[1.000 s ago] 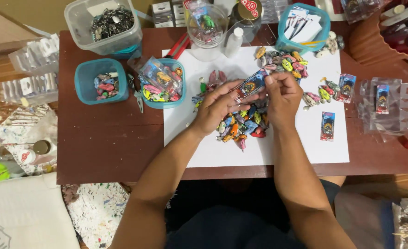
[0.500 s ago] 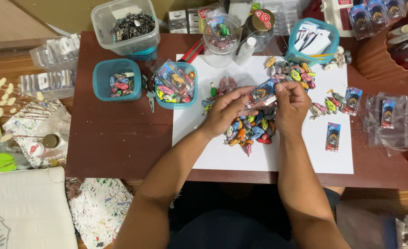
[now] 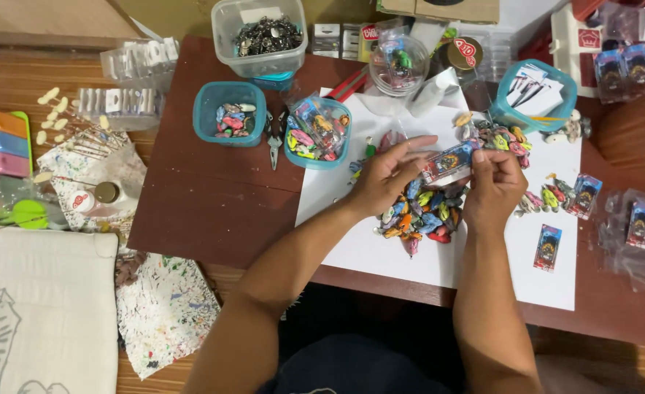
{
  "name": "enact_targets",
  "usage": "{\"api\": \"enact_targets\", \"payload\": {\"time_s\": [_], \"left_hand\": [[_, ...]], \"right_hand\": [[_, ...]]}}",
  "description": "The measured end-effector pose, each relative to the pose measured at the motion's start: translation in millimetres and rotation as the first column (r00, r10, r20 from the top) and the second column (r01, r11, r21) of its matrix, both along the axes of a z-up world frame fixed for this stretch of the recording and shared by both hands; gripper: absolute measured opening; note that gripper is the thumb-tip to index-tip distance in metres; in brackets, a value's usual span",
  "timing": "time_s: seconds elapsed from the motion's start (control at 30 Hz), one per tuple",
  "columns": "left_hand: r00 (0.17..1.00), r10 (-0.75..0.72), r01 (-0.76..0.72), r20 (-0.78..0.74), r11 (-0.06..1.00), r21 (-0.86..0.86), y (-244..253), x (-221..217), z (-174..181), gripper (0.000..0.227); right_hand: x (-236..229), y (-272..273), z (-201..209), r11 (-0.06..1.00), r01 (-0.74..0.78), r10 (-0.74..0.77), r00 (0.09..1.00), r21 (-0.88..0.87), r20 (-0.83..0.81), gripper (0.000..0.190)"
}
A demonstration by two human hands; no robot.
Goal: The person sorts through a pile of small, colorful items on a desk, placing specific pieces into clear plastic bags, and then seals one of the bags using a stapler.
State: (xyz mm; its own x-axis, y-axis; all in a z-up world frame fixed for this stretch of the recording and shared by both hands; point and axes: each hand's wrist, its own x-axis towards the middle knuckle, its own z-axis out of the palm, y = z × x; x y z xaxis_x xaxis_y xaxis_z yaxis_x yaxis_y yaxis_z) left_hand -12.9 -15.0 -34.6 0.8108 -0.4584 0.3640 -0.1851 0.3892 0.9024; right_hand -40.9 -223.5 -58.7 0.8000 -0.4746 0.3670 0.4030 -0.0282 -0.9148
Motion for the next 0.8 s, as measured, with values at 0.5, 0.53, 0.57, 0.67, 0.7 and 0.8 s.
{"api": "enact_targets", "payload": {"time_s": [0.5, 0.53, 0.57, 0.67, 0.7, 0.8], "left_hand": [[0.368, 0.519, -0.926, 0.772, 0.123, 0.358, 95, 33, 66, 0.056], [0.364, 0.520, -0.927, 0.773, 0.122, 0.355, 102, 32, 63, 0.056], [0.384, 0.490, -0.907, 0.783, 0.040, 0.419, 110, 30, 59, 0.059], [0.428, 0.488, -0.863, 0.761, -0.030, 0.504, 122, 25, 45, 0.061], [0.450, 0.512, -0.848, 0.732, -0.012, 0.530, 124, 25, 40, 0.059], [0.536, 0.581, -0.820, 0.612, 0.187, 0.541, 125, 22, 37, 0.051]], "right_hand": [[-50, 9, 46, 0.966, -0.138, 0.065, 0.947, -0.218, -0.314, 0.006], [-52, 14, 52, 0.966, -0.139, 0.066, 0.948, -0.219, -0.311, 0.006], [-54, 20, 58, 0.948, -0.163, 0.053, 0.927, -0.274, -0.371, 0.007], [-53, 25, 51, 0.893, -0.161, -0.028, 0.912, -0.420, -0.409, 0.008], [-51, 25, 45, 0.851, -0.127, -0.092, 0.920, -0.510, -0.382, 0.010], [-50, 25, 45, 0.709, -0.039, -0.201, 0.946, -0.704, -0.255, 0.025]]}}
